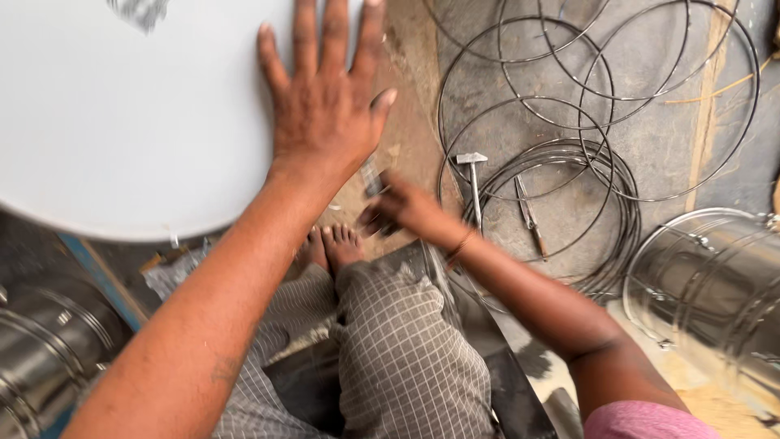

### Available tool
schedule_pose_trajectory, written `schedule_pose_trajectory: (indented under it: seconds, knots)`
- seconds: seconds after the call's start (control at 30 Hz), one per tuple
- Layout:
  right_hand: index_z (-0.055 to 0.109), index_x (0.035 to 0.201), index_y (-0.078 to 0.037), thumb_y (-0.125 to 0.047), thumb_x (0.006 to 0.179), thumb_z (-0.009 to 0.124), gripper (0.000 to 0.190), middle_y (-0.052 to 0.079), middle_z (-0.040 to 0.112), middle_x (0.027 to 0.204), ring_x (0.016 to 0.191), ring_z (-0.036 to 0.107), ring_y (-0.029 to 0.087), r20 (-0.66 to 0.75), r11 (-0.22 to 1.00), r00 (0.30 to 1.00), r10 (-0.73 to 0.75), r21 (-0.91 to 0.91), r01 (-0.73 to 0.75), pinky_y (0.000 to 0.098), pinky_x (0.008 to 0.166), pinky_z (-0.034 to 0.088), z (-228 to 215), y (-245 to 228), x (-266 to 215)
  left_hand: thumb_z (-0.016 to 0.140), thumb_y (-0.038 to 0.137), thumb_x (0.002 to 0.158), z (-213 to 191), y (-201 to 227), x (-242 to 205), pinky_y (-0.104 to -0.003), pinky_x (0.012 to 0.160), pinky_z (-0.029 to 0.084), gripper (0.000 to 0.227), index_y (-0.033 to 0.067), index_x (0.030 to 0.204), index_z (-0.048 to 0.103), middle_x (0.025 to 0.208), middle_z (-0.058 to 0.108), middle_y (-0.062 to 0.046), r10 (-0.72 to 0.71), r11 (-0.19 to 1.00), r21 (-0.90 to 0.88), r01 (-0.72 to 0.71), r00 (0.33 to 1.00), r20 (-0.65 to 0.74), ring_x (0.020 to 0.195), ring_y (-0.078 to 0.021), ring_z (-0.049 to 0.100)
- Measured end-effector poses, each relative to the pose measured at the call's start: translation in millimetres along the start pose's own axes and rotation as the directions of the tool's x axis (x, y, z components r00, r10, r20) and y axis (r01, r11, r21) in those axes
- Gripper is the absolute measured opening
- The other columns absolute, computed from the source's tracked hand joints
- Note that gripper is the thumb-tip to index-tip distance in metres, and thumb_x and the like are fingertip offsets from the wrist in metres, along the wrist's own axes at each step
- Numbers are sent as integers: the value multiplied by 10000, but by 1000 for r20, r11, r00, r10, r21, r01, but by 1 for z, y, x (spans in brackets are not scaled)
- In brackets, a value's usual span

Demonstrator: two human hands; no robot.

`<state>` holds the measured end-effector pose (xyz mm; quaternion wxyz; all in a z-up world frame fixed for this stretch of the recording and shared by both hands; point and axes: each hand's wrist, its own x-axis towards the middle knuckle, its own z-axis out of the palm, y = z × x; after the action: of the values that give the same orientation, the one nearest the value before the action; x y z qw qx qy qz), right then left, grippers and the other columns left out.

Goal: The person is assembling a drum by securing a white drumhead to a metal shell. They use a small metal tool to tighten the tension rods around the rim of the drum, rotating the drum periodically to access different sections.

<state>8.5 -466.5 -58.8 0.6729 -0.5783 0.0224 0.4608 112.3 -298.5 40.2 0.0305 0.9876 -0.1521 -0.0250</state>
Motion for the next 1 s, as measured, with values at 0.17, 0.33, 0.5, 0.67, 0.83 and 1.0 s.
schedule_pose_trajectory:
  seconds: [0.17,0.33,0.5,0.67,0.83,1.0]
  knots:
    - [449,1346,-64,-142,1016,535,350,125,729,988,809,741,181,-108,974,987,-115,182,134,337,666,637,53,2,41,676,544,1089,-1,-2,-9,-767,1191,175,912,184,1727,132,1731,106,-173,26,994,108,-16,996,-86,1588,-394,78]
    - [564,1339,-68,-141,1024,582,325,98,722,874,734,729,149,-1,985,999,-44,-170,43,321,647,632,9,-27,26,675,558,1054,3,-4,-8,-775,1171,179,932,163,1706,139,1716,75,-189,27,994,111,-20,998,-63,1575,-411,77]
    - [694,1215,-72,-96,936,659,282,89,758,845,696,695,183,194,569,954,229,-821,30,357,620,598,-78,-127,97,665,561,1068,5,-4,-10,-777,1180,167,924,164,1714,136,1723,60,-187,32,993,118,-24,997,-64,1578,-419,57]
    - [690,1185,-133,-159,969,626,227,113,755,868,688,660,235,255,243,944,211,-949,202,403,618,541,-81,-145,120,656,590,1034,3,-2,-7,-775,1166,165,932,182,1695,142,1709,61,-186,32,993,113,-23,997,-72,1564,-414,55]
    - [550,1106,-42,-161,1024,533,145,126,771,883,769,743,217,-41,754,997,-63,-656,21,366,643,588,-87,-64,35,661,590,1056,8,-6,-6,-770,1175,179,932,167,1707,146,1718,89,-181,21,994,108,-15,998,-59,1574,-407,71]
    - [460,1098,-55,-95,972,596,189,136,750,965,851,774,221,41,999,999,-5,-39,6,354,677,661,5,1,8,666,573,1065,2,-7,-6,-764,1167,193,925,176,1710,135,1724,83,-174,31,990,136,-22,997,-65,1576,-400,81]
